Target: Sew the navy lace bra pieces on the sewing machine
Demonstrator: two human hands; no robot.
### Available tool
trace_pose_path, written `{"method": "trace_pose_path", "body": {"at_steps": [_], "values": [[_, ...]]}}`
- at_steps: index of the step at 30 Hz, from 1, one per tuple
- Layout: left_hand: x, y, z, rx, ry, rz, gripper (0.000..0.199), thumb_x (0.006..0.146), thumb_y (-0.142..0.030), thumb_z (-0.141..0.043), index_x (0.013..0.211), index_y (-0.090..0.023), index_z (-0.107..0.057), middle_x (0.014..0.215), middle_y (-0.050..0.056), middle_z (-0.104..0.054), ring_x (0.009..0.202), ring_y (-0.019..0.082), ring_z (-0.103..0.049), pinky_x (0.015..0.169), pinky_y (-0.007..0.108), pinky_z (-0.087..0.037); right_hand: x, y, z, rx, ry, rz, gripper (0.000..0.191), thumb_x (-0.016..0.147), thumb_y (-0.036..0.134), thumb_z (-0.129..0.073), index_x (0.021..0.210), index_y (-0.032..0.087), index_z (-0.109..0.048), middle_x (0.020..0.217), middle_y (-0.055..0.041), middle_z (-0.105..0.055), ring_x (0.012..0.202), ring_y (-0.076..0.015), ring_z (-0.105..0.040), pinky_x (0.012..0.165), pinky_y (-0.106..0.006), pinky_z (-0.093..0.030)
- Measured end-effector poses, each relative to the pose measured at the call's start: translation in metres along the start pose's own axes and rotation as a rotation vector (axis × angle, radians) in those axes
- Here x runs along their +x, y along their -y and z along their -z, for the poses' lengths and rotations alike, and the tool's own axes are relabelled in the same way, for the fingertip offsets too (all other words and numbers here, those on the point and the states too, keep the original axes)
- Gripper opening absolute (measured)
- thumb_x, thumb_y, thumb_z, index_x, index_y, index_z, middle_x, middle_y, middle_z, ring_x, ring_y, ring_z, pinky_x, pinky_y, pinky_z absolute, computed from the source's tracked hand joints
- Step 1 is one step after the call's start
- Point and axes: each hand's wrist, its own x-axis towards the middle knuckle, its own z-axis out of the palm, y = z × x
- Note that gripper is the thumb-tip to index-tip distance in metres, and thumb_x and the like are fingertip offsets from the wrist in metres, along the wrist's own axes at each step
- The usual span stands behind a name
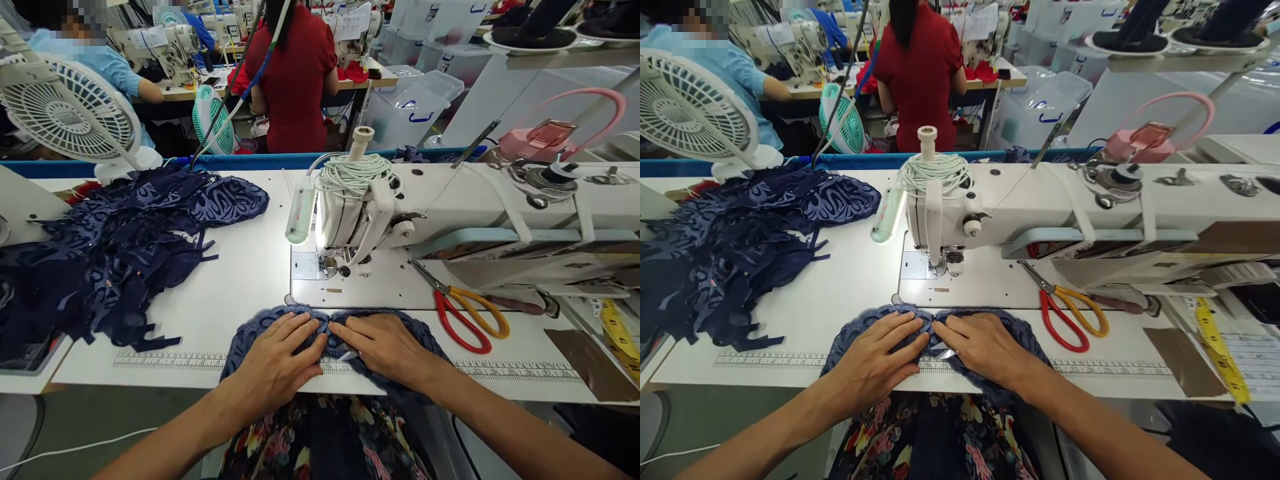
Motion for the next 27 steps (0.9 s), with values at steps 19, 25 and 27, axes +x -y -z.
{"method": "trace_pose_path", "body": {"at_steps": [19, 25, 27], "values": [[0.018, 0.003, -0.003, 0.287, -0.066, -0.016, 0.029, 0.093, -0.013, -0.048, 0.121, -0.014, -0.057, 0.103, 0.008, -0.066, 0.095, 0.023, -0.061, 0.086, 0.041, -0.048, 0.005, 0.0, 0.008, 0.053, 0.114, -0.044, 0.041, 0.082, -0.003, -0.038, 0.108, 0.017, -0.061, 0.065, 0.0019, -0.055, 0.054, -0.0134, -0.043, 0.051, -0.029, -0.024], [0.011, -0.008, 0.008, 0.088, -0.068, 0.101, 0.034, 0.095, -0.021, -0.048, 0.128, -0.016, -0.054, 0.116, 0.011, -0.063, 0.11, 0.026, -0.057, 0.095, 0.044, -0.049, 0.0, -0.002, 0.016, 0.103, 0.131, -0.07, 0.051, 0.081, -0.001, -0.038, 0.122, 0.022, -0.058, 0.068, 0.0019, -0.058, 0.055, -0.0127, -0.046, 0.049, -0.026, -0.029], [0.003, -0.019, 0.008, 0.01, -0.069, 0.196, 0.039, 0.096, -0.021, -0.046, 0.135, -0.017, -0.049, 0.127, 0.013, -0.057, 0.123, 0.028, -0.05, 0.103, 0.045, -0.045, -0.004, 0.002, 0.019, 0.176, 0.106, -0.124, 0.053, 0.081, 0.001, -0.038, 0.127, 0.02, -0.054, 0.079, -0.001, -0.061, 0.061, -0.0123, -0.052, 0.052, -0.024, -0.036]]}}
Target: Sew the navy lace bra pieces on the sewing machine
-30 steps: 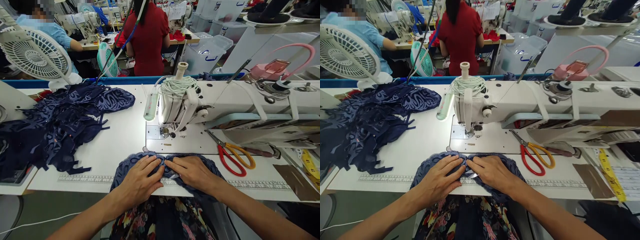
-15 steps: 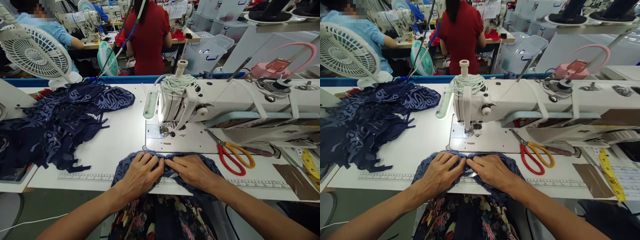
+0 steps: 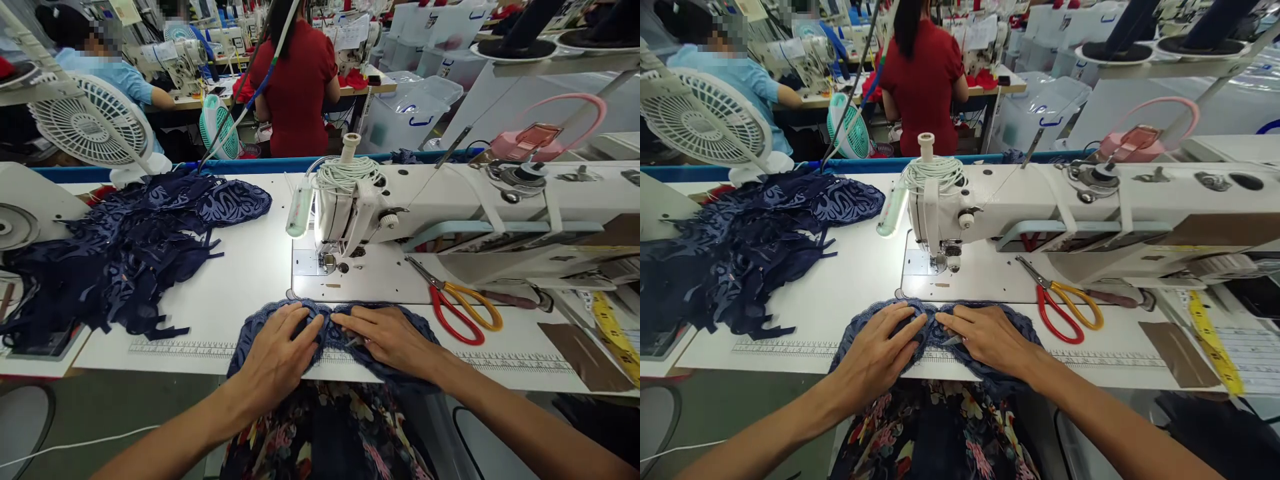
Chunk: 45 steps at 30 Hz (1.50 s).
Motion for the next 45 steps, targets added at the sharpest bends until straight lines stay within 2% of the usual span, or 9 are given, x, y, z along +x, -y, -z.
{"method": "trace_pose_path", "body": {"at_steps": [4, 10, 13, 16, 19, 21, 25, 30, 45], "values": [[-0.015, 0.004, -0.003, -0.082, 0.036, 0.085, 0.046, 0.096, -0.019, -0.044, 0.142, -0.017, -0.042, 0.141, 0.015, -0.044, 0.136, 0.03, -0.037, 0.112, 0.051, -0.038, -0.011, 0.006, -0.005, 0.003, -0.059, 0.001, 0.051, 0.083, -0.001, -0.036, 0.127, 0.018, -0.053, 0.089, -0.0047, -0.06, 0.069, -0.0131, -0.056, 0.053, -0.022, -0.039], [-0.002, 0.046, 0.011, -0.128, 0.169, -0.081, 0.042, 0.097, -0.027, -0.046, 0.139, -0.021, -0.045, 0.142, 0.011, -0.045, 0.133, 0.028, -0.041, 0.113, 0.051, -0.037, -0.012, 0.0, -0.005, -0.004, -0.003, 0.035, 0.058, 0.075, -0.001, -0.039, 0.126, 0.021, -0.055, 0.09, -0.0038, -0.06, 0.069, -0.0134, -0.057, 0.053, -0.023, -0.039], [0.003, 0.03, 0.016, -0.068, 0.076, -0.069, 0.041, 0.097, -0.021, -0.044, 0.138, -0.017, -0.045, 0.139, 0.012, -0.049, 0.135, 0.028, -0.039, 0.113, 0.05, -0.037, -0.007, -0.004, 0.004, 0.093, -0.099, -0.042, 0.052, 0.078, 0.001, -0.042, 0.123, 0.021, -0.057, 0.095, -0.0044, -0.062, 0.076, -0.0131, -0.06, 0.061, -0.022, -0.045], [0.002, -0.003, 0.006, -0.027, -0.029, -0.066, 0.04, 0.098, -0.024, -0.045, 0.136, -0.01, -0.047, 0.134, 0.014, -0.055, 0.131, 0.028, -0.045, 0.112, 0.046, -0.04, 0.001, -0.02, 0.011, -0.033, -0.261, -0.309, 0.033, 0.089, 0.014, -0.047, 0.117, 0.022, -0.061, 0.096, -0.0048, -0.065, 0.077, -0.0155, -0.063, 0.063, -0.025, -0.046], [-0.001, -0.024, -0.011, -0.011, -0.071, -0.072, 0.047, 0.097, -0.037, -0.048, 0.134, -0.007, -0.049, 0.129, 0.016, -0.059, 0.123, 0.029, -0.053, 0.109, 0.047, -0.044, 0.013, -0.044, 0.014, -0.241, -0.177, -0.555, 0.032, 0.093, 0.039, -0.051, 0.117, 0.02, -0.062, 0.099, -0.0086, -0.067, 0.078, -0.0229, -0.064, 0.062, -0.032, -0.045], [-0.002, -0.028, -0.021, 0.007, -0.097, -0.079, 0.049, 0.096, -0.04, -0.049, 0.132, -0.006, -0.051, 0.126, 0.016, -0.062, 0.121, 0.029, -0.055, 0.108, 0.049, -0.044, 0.021, -0.053, 0.017, -0.337, -0.082, -0.599, 0.038, 0.095, 0.045, -0.048, 0.117, 0.017, -0.061, 0.1, -0.0122, -0.066, 0.084, -0.0283, -0.063, 0.063, -0.035, -0.043], [0.0, -0.024, -0.028, 0.047, -0.132, -0.101, 0.047, 0.097, -0.039, -0.049, 0.13, -0.007, -0.054, 0.123, 0.014, -0.064, 0.119, 0.028, -0.056, 0.11, 0.05, -0.042, 0.032, -0.036, 0.02, -0.452, -0.156, -0.508, 0.03, 0.096, 0.036, -0.046, 0.108, 0.014, -0.062, 0.104, -0.0182, -0.065, 0.096, -0.034, -0.056, 0.077, -0.043, -0.038], [0.003, -0.026, -0.026, 0.073, -0.134, -0.092, 0.042, 0.097, -0.035, -0.05, 0.127, -0.006, -0.056, 0.12, 0.013, -0.065, 0.117, 0.027, -0.057, 0.11, 0.05, -0.042, 0.044, -0.001, 0.008, -0.003, -0.092, -0.407, 0.017, 0.095, 0.034, -0.053, 0.085, 0.021, -0.056, 0.086, -0.0035, -0.064, 0.085, -0.0208, -0.055, 0.077, -0.034, -0.035], [0.001, -0.029, -0.033, 0.138, -0.138, -0.116, 0.035, 0.091, -0.015, -0.051, 0.125, -0.008, -0.058, 0.12, 0.014, -0.065, 0.122, 0.027, -0.054, 0.118, 0.056, -0.024, 0.059, -0.007, 0.005, 0.168, 0.05, -0.408, 0.024, 0.086, 0.038, -0.066, 0.082, 0.022, -0.049, 0.087, 0.0, -0.06, 0.089, -0.02, -0.053, 0.075, -0.031, -0.03]]}}
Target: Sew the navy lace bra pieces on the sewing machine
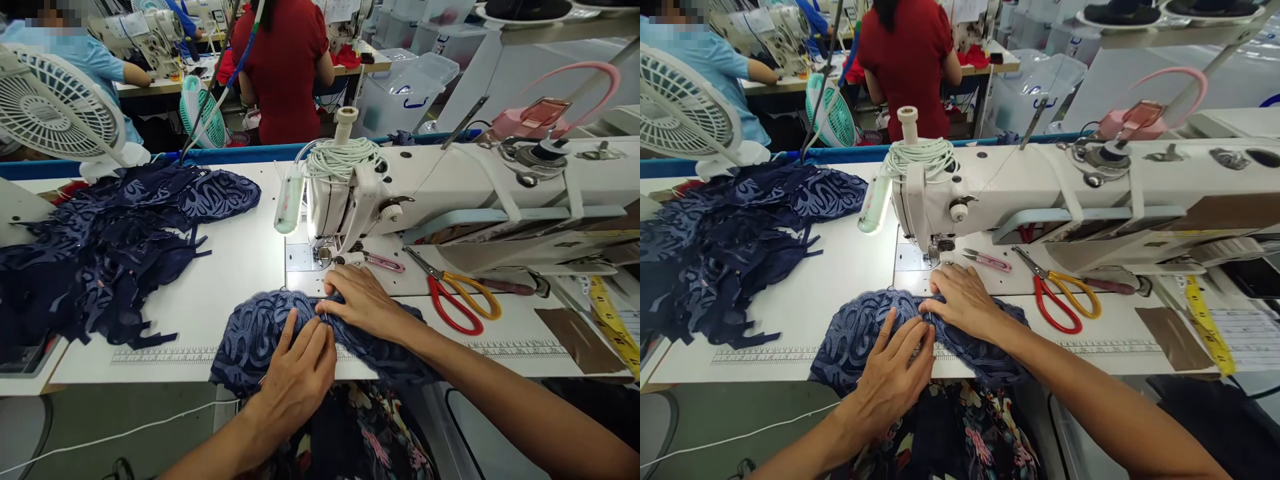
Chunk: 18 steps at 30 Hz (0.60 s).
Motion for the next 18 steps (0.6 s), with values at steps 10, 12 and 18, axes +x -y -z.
{"method": "trace_pose_path", "body": {"at_steps": [10, 12, 18], "values": [[0.0, 0.005, 0.005, -0.106, -0.041, 0.009, 0.034, 0.09, -0.012, -0.049, 0.123, -0.008, -0.059, 0.118, 0.013, -0.067, 0.119, 0.026, -0.057, 0.118, 0.053, -0.028, -0.004, -0.003, 0.001, 0.017, 0.004, 0.048, 0.017, 0.088, 0.033, -0.064, 0.084, 0.022, -0.051, 0.091, 0.0001, -0.06, 0.093, -0.0198, -0.053, 0.079, -0.032, -0.033], [0.001, 0.006, 0.01, -0.148, 0.0, 0.03, 0.033, 0.092, -0.014, -0.049, 0.123, -0.011, -0.059, 0.118, 0.011, -0.066, 0.119, 0.024, -0.056, 0.119, 0.054, -0.025, -0.012, -0.006, 0.004, 0.048, 0.019, 0.083, 0.011, 0.089, 0.028, -0.062, 0.091, 0.023, -0.053, 0.097, -0.0014, -0.06, 0.096, -0.0203, -0.052, 0.08, -0.032, -0.035], [0.023, 0.02, 0.024, -0.278, 0.035, 0.144, 0.028, 0.094, -0.015, -0.046, 0.118, -0.017, -0.058, 0.11, 0.009, -0.065, 0.107, 0.023, -0.058, 0.105, 0.051, -0.041, -0.028, -0.008, -0.005, -0.097, -0.097, 0.134, 0.009, 0.095, 0.017, -0.046, 0.088, 0.021, -0.051, 0.091, -0.0049, -0.057, 0.085, -0.0209, -0.05, 0.076, -0.033, -0.038]]}}
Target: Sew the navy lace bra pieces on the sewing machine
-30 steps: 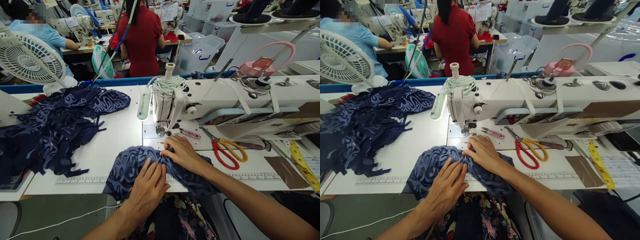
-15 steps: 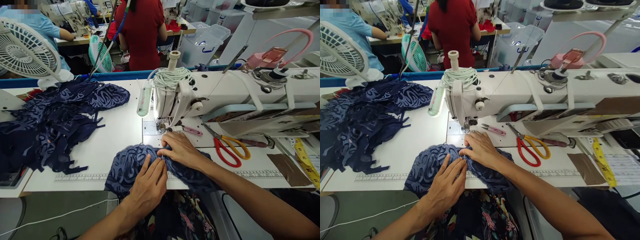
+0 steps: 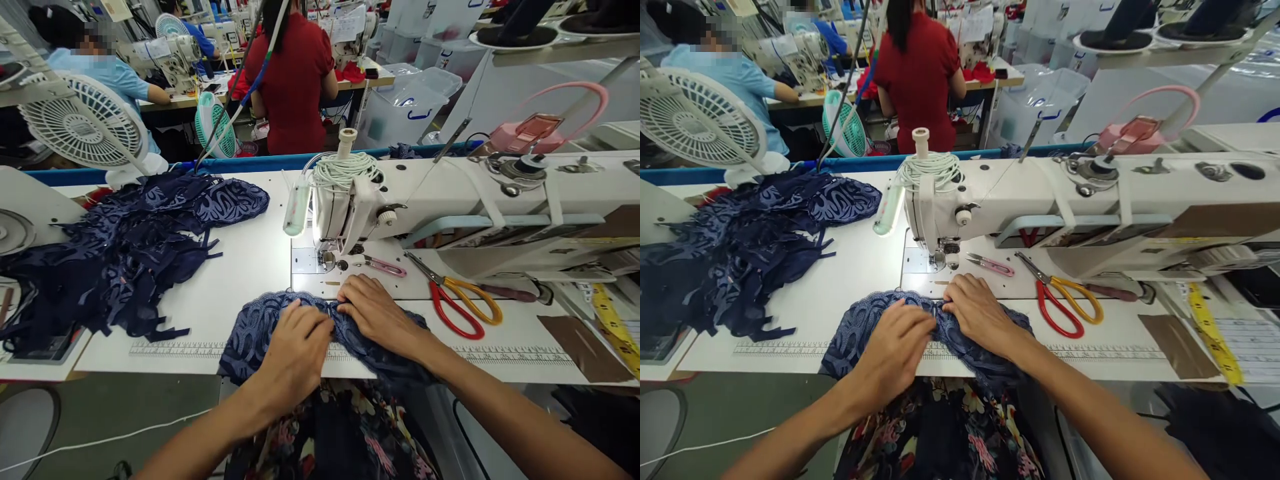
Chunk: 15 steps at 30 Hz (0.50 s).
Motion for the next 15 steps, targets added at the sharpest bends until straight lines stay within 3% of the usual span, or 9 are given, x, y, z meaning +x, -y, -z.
{"method": "trace_pose_path", "body": {"at_steps": [3, 8, 15], "values": [[0.023, 0.015, 0.006, -0.036, -0.026, 0.09, 0.032, 0.093, -0.016, -0.048, 0.124, -0.018, -0.054, 0.11, 0.011, -0.063, 0.103, 0.025, -0.056, 0.088, 0.045, -0.049, -0.003, 0.001, -0.009, -0.081, -0.12, 0.083, 0.013, 0.096, 0.015, -0.042, 0.087, 0.019, -0.05, 0.088, -0.0063, -0.057, 0.08, -0.021, -0.048, 0.073, -0.034, -0.037], [0.046, 0.036, 0.008, -0.185, 0.241, 0.087, 0.018, 0.089, -0.017, -0.055, 0.104, -0.023, -0.064, 0.091, 0.002, -0.065, 0.092, 0.021, -0.059, 0.084, 0.038, -0.046, -0.006, 0.002, -0.014, -0.157, -0.283, 0.178, 0.016, 0.097, 0.013, -0.042, 0.086, 0.019, -0.053, 0.083, -0.0064, -0.061, 0.078, -0.0204, -0.048, 0.075, -0.034, -0.036], [0.046, 0.04, 0.001, -0.373, 0.145, 0.203, 0.006, 0.089, -0.02, -0.059, 0.086, -0.022, -0.064, 0.085, -0.001, -0.067, 0.088, 0.019, -0.06, 0.088, 0.037, -0.041, -0.005, 0.0, -0.012, -0.134, -0.308, 0.181, 0.016, 0.097, 0.013, -0.043, 0.086, 0.019, -0.053, 0.082, -0.0053, -0.062, 0.077, -0.0188, -0.05, 0.078, -0.035, -0.035]]}}
